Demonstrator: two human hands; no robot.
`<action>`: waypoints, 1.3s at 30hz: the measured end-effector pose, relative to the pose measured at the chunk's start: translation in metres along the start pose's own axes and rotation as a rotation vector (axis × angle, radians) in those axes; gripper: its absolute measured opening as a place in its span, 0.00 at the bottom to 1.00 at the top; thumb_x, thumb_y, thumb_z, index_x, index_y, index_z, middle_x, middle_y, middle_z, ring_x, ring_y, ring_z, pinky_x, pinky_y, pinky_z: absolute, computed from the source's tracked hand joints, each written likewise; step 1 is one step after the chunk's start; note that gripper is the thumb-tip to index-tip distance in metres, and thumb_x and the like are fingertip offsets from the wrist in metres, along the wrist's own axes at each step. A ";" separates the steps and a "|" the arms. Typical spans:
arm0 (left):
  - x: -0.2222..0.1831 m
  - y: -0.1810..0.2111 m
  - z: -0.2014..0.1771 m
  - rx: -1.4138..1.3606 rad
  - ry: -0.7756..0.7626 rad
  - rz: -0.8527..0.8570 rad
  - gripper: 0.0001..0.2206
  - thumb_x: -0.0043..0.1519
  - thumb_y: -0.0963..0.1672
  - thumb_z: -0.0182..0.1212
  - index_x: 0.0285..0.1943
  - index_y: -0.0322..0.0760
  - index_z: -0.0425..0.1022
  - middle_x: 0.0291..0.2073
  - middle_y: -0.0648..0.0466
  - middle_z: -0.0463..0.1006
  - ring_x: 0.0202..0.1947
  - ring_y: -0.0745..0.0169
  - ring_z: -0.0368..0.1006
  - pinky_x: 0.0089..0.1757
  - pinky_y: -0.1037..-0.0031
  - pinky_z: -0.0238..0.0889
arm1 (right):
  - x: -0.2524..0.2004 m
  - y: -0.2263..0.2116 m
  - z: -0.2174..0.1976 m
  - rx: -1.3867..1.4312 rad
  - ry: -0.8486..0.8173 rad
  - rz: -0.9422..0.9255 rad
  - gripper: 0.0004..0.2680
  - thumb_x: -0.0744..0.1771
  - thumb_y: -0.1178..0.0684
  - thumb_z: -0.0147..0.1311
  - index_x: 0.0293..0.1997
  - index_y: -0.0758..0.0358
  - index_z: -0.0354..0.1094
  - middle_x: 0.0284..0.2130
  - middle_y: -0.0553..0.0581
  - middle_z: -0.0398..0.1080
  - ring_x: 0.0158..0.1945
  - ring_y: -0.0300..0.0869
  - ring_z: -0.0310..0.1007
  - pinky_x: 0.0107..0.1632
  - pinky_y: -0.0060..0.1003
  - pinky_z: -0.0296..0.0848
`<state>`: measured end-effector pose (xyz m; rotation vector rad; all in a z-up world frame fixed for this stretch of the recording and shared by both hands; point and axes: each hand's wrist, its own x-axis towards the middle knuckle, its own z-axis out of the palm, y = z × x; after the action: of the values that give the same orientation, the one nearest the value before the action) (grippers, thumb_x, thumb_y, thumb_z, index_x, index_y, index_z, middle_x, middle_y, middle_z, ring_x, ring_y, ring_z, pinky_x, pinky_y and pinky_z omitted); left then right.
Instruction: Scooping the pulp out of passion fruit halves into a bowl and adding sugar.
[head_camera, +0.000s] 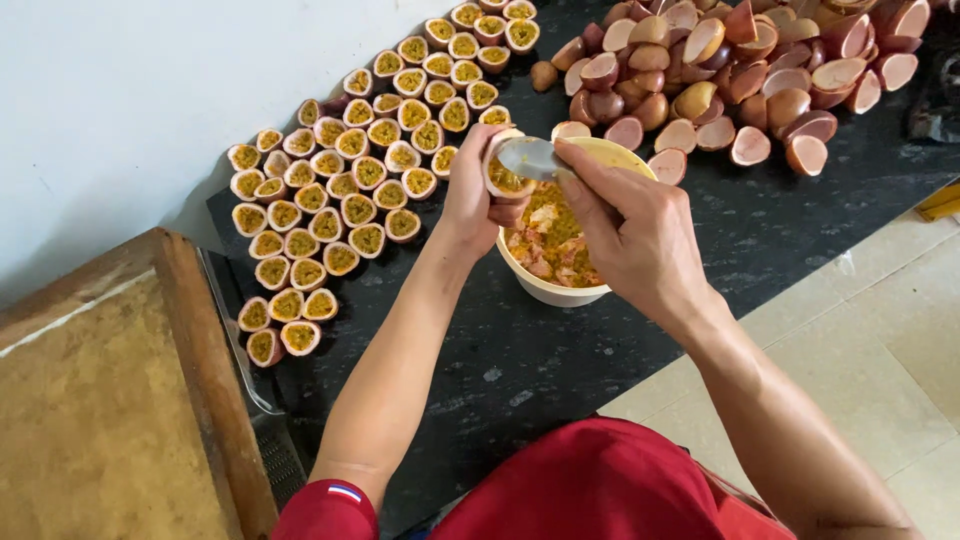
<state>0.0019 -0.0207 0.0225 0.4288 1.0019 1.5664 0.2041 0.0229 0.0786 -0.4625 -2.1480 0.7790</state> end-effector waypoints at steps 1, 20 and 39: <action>-0.001 0.000 0.002 0.001 -0.002 -0.003 0.19 0.70 0.53 0.42 0.29 0.43 0.68 0.14 0.60 0.63 0.09 0.72 0.49 0.15 0.77 0.38 | 0.000 0.000 0.000 -0.001 0.002 0.002 0.10 0.72 0.57 0.55 0.61 0.68 0.71 0.47 0.68 0.77 0.46 0.49 0.82 0.48 0.38 0.78; 0.026 -0.012 -0.009 0.790 -0.030 0.118 0.21 0.70 0.48 0.42 0.29 0.30 0.72 0.18 0.54 0.70 0.18 0.68 0.63 0.24 0.73 0.57 | 0.013 0.027 -0.025 -0.168 -0.347 -0.117 0.14 0.67 0.55 0.56 0.60 0.57 0.73 0.32 0.64 0.77 0.32 0.54 0.79 0.37 0.47 0.76; 0.015 0.015 0.024 1.309 0.057 0.162 0.31 0.65 0.58 0.46 0.18 0.37 0.80 0.11 0.54 0.74 0.17 0.64 0.71 0.27 0.72 0.61 | -0.004 0.051 -0.019 -0.489 -0.197 -0.259 0.17 0.66 0.57 0.59 0.64 0.61 0.74 0.31 0.60 0.77 0.24 0.47 0.76 0.25 0.41 0.73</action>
<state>0.0063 0.0026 0.0438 1.3675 1.9988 0.8489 0.2245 0.0659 0.0520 -0.3513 -2.5239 0.1531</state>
